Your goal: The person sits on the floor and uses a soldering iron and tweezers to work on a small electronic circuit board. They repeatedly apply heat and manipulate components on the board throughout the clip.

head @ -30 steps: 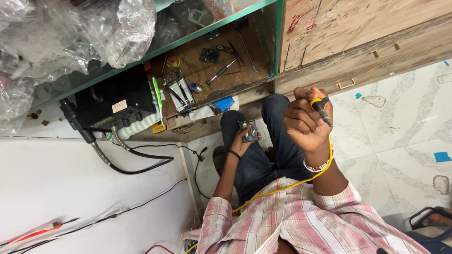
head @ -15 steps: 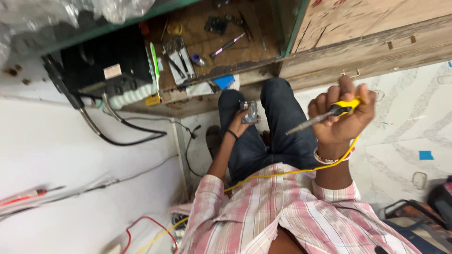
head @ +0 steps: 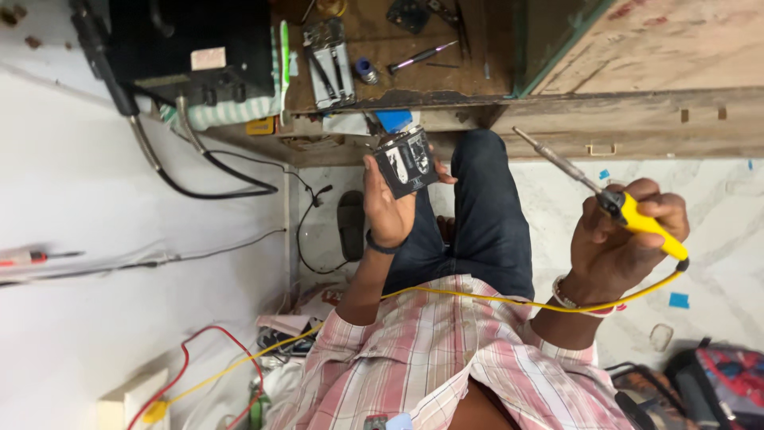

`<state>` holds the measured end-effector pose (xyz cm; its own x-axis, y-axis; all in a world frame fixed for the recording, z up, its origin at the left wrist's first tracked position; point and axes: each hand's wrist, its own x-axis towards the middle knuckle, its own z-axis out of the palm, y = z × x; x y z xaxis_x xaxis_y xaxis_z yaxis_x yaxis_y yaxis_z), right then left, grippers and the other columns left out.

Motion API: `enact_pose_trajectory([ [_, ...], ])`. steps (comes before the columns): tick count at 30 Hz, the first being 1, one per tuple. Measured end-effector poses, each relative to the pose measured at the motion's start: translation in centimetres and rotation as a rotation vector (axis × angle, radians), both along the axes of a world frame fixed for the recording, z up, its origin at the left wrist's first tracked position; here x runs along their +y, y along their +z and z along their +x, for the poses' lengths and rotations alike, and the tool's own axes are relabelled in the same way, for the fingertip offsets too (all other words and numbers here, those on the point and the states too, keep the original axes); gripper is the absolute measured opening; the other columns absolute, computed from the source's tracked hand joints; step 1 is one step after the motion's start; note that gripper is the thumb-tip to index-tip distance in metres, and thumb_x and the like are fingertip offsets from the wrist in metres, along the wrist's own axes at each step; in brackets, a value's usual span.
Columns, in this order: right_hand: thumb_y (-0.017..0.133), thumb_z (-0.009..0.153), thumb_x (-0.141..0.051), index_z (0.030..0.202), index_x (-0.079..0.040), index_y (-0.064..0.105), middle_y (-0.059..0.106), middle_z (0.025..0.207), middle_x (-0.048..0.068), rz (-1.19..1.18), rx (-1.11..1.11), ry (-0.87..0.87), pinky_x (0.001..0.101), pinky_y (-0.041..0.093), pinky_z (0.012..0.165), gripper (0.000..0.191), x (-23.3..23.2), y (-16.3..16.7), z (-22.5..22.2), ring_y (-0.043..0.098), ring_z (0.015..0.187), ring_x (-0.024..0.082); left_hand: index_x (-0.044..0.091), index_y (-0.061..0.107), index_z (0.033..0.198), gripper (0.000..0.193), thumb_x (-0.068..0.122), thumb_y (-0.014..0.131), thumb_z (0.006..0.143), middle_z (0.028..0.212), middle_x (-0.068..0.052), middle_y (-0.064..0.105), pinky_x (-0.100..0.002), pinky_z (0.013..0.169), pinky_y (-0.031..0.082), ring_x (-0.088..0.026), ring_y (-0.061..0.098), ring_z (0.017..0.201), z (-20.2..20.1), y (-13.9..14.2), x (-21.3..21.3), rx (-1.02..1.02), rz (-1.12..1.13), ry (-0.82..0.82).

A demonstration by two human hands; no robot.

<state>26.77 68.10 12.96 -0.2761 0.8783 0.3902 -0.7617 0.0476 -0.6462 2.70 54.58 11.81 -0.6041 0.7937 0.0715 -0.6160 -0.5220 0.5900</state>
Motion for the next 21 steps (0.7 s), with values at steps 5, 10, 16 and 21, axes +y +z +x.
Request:
enact_pose_trajectory([
  [5,0.065,0.108,-0.043,0.110,-0.005,0.057,0.052,0.079,0.005,0.026,0.007,0.106,0.0179,0.036,0.049,0.039,-1.1,0.1,-1.5,0.048,0.055,0.009,-0.010,0.054,0.134,0.076,0.058,0.027,0.113,0.113,-0.023,0.067,-0.056,0.090,0.061,-0.035,0.069,0.104,0.8,3.8,-1.9,0.030,0.028,0.045],
  [10,0.061,0.110,-0.044,0.106,-0.003,0.056,0.052,0.075,0.006,-0.082,0.105,0.187,0.0178,0.039,0.046,0.041,-1.0,-0.5,-1.4,0.050,0.053,0.010,-0.007,0.054,0.135,0.074,0.058,0.028,0.113,0.108,-0.023,0.067,-0.054,0.093,0.061,-0.033,0.069,0.104,1.0,4.8,-3.3,0.164,-0.002,0.050],
  [16,0.063,0.108,-0.046,0.101,-0.002,0.054,0.050,0.069,0.008,0.046,-0.004,0.093,0.0196,0.039,0.045,0.045,-1.0,-0.5,-1.0,0.046,0.046,0.011,-0.007,0.053,0.136,0.074,0.059,0.028,0.113,0.111,-0.023,0.066,-0.050,0.098,0.059,-0.032,0.068,0.107,1.3,5.4,-3.5,0.209,-0.036,0.075],
  [21,0.063,0.109,-0.041,0.097,0.000,0.054,0.049,0.067,0.011,0.084,-0.052,0.030,0.0213,0.039,0.044,0.044,-1.0,-0.2,-0.9,0.045,0.044,0.012,-0.002,0.048,0.137,0.068,0.058,0.030,0.111,0.115,-0.021,0.064,-0.046,0.097,0.059,-0.029,0.068,0.104,1.7,6.0,-3.6,0.268,-0.043,0.104],
])
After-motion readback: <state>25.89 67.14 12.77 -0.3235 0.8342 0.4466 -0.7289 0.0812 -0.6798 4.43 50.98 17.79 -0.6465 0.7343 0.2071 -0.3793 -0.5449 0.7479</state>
